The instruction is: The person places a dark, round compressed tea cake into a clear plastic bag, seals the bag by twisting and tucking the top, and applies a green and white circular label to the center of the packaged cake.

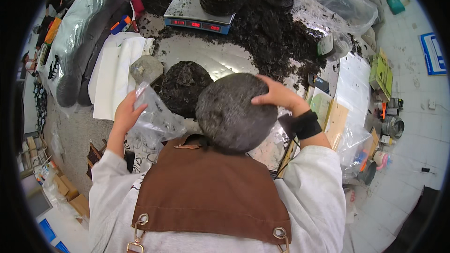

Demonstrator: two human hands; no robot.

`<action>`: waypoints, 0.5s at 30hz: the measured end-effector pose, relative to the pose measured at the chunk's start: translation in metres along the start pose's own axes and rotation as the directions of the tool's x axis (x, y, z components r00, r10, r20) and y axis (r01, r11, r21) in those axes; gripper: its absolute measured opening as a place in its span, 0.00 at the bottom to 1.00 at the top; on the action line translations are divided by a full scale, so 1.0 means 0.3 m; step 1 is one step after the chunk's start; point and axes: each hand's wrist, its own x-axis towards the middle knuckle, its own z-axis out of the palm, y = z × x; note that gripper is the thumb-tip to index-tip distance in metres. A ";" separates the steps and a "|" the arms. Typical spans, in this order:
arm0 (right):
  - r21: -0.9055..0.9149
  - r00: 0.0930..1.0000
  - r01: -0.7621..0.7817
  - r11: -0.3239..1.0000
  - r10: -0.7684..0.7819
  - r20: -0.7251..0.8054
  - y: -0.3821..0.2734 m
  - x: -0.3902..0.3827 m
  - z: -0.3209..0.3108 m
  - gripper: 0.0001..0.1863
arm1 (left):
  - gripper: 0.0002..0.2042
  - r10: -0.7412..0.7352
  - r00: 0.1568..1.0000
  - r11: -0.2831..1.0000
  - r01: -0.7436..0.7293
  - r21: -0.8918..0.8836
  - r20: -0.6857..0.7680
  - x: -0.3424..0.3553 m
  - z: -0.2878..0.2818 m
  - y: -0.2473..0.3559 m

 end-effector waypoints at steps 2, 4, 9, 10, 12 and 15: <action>-0.130 0.999 0.037 0.991 -0.036 0.012 0.005 -0.024 0.018 0.48 | 0.22 -0.049 0.984 0.993 0.066 -0.099 0.173 -0.076 -0.091 0.053; -0.007 0.997 0.082 0.997 -0.082 0.005 -0.016 -0.050 0.027 0.47 | 0.23 -0.050 0.911 0.883 0.232 -0.408 0.410 -0.132 -0.085 0.106; 0.115 0.993 0.109 0.987 -0.113 0.021 -0.045 -0.063 0.061 0.46 | 0.36 -0.016 0.828 0.593 0.459 -0.661 0.561 -0.068 0.083 0.435; 0.188 0.991 0.131 0.973 -0.135 0.007 -0.043 -0.062 0.069 0.44 | 0.36 -0.017 0.830 0.590 0.458 -0.665 0.557 -0.055 0.101 0.474; 0.283 0.994 0.106 0.953 -0.102 -0.029 -0.052 -0.070 0.071 0.43 | 0.45 0.000 0.840 0.894 0.244 -0.377 0.543 -0.032 0.124 0.528; 0.273 0.995 -0.075 0.959 0.089 -0.037 -0.004 -0.063 0.058 0.43 | 0.48 -0.082 0.704 0.929 0.310 -0.202 0.705 0.014 0.105 0.566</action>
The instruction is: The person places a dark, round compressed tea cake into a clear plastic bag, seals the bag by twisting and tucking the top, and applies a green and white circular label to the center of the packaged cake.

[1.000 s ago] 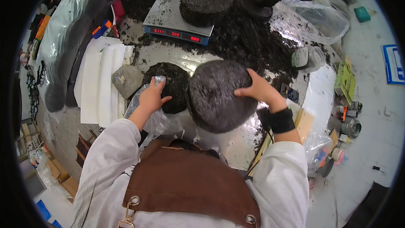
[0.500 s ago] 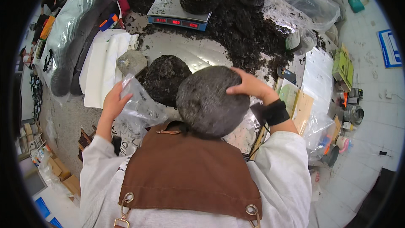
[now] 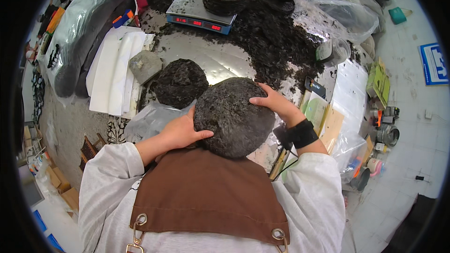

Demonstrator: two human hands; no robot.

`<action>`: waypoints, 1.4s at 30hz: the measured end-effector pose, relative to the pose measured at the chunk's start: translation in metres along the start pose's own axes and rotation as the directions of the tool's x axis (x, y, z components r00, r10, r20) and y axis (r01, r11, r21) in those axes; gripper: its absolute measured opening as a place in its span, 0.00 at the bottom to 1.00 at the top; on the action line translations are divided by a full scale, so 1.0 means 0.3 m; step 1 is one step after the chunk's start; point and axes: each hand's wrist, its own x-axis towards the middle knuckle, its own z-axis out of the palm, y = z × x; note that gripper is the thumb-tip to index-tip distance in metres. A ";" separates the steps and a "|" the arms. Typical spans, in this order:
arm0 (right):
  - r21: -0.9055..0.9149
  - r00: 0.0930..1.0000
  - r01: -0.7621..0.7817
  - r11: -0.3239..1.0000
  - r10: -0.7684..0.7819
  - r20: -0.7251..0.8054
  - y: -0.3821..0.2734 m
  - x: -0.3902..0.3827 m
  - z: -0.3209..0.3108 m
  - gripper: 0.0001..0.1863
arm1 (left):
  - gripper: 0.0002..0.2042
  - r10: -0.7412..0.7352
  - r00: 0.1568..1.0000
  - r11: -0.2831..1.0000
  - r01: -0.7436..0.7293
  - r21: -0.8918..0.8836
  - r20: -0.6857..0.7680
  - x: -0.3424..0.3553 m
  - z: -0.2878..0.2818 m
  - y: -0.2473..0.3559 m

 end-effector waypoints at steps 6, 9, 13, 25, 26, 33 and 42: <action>-0.135 0.998 0.022 0.991 -0.013 0.063 -0.069 -0.017 -0.004 0.44 | 0.44 0.330 0.938 0.774 -0.333 -0.538 -0.105 0.141 0.151 -0.142; -0.460 0.983 0.163 0.873 -0.184 -0.002 -0.043 -0.024 -0.008 0.46 | 0.41 0.389 0.913 0.652 -0.366 -0.665 -0.121 0.153 0.171 -0.160; -0.319 0.997 0.039 0.947 -0.060 -0.057 0.025 -0.015 -0.065 0.50 | 0.40 0.323 0.946 0.594 -0.225 -0.772 -0.027 0.089 0.119 -0.057; 0.064 0.933 -0.143 0.988 0.113 0.342 0.079 0.010 -0.100 0.53 | 0.41 0.338 0.922 0.736 -0.385 -0.557 -0.191 0.134 0.176 -0.149; 0.127 0.942 -0.122 0.984 0.075 0.327 0.075 -0.001 -0.103 0.47 | 0.37 0.230 0.973 0.790 -0.204 -0.578 -0.030 0.061 0.077 -0.108; 0.556 0.994 -0.107 0.824 0.107 0.033 0.259 -0.104 -0.244 0.25 | 0.14 -0.070 0.932 0.355 -0.311 -0.882 -0.357 -0.224 -0.154 -0.350; 0.508 0.992 -0.022 0.861 0.084 -0.099 0.307 -0.127 -0.184 0.25 | 0.21 0.005 0.840 -0.020 -0.543 -0.840 -0.543 -0.514 -0.090 -0.338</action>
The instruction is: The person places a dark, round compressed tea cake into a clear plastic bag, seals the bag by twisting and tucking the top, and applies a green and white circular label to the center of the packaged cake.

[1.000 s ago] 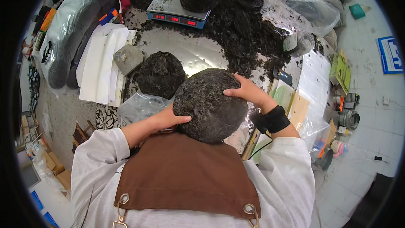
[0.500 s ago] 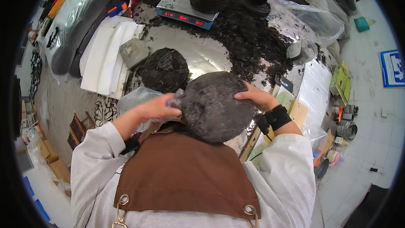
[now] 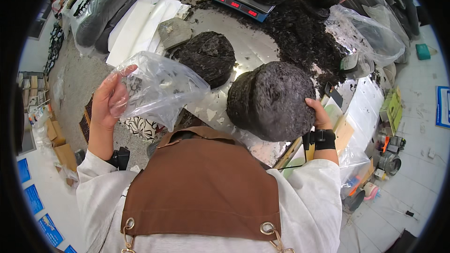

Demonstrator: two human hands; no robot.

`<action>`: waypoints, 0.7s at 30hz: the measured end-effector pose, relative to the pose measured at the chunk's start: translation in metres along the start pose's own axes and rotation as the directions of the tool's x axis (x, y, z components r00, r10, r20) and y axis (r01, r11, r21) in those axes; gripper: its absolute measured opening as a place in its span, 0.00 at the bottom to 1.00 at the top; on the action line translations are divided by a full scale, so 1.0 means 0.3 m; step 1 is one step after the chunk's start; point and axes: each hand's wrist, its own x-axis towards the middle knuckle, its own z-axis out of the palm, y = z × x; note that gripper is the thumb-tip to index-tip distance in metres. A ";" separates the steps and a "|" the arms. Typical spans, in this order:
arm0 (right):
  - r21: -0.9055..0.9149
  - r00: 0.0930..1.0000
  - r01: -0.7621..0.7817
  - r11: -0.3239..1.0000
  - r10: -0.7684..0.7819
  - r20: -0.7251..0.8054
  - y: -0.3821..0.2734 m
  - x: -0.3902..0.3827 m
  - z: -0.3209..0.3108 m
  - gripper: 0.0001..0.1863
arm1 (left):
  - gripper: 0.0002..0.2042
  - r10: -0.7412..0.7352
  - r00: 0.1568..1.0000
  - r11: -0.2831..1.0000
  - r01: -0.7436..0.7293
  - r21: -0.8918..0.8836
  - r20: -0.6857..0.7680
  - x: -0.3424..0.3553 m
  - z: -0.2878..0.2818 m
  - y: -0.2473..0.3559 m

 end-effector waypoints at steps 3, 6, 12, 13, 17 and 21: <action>0.336 0.987 0.124 0.934 -0.149 0.051 0.037 -0.059 0.005 0.25 | 0.21 -0.002 0.999 1.000 0.001 0.021 0.037 -0.028 -0.016 0.000; 0.510 0.943 0.293 0.809 -0.333 -0.015 0.092 -0.105 0.068 0.26 | 0.22 -0.021 1.000 1.000 0.021 -0.012 -0.005 -0.030 -0.026 0.001; 0.469 0.784 0.609 0.640 -0.573 -0.238 0.029 -0.209 0.350 0.26 | 0.21 -0.041 0.945 0.900 0.175 -0.398 0.324 0.015 -0.053 0.023; 0.452 0.747 0.656 0.604 -0.607 -0.273 0.008 -0.230 0.413 0.26 | 0.21 -0.040 0.944 0.902 0.175 -0.395 0.329 0.047 -0.041 0.041; 0.447 0.664 0.731 0.516 -0.689 -0.290 -0.071 -0.218 0.736 0.27 | 0.19 0.019 0.960 0.854 0.131 -0.503 0.281 0.066 0.045 0.096; 0.173 0.395 0.910 0.376 -0.914 -0.089 -0.091 -0.121 1.003 0.30 | 0.17 0.205 0.885 0.680 0.178 -0.712 0.417 -0.004 -0.016 0.129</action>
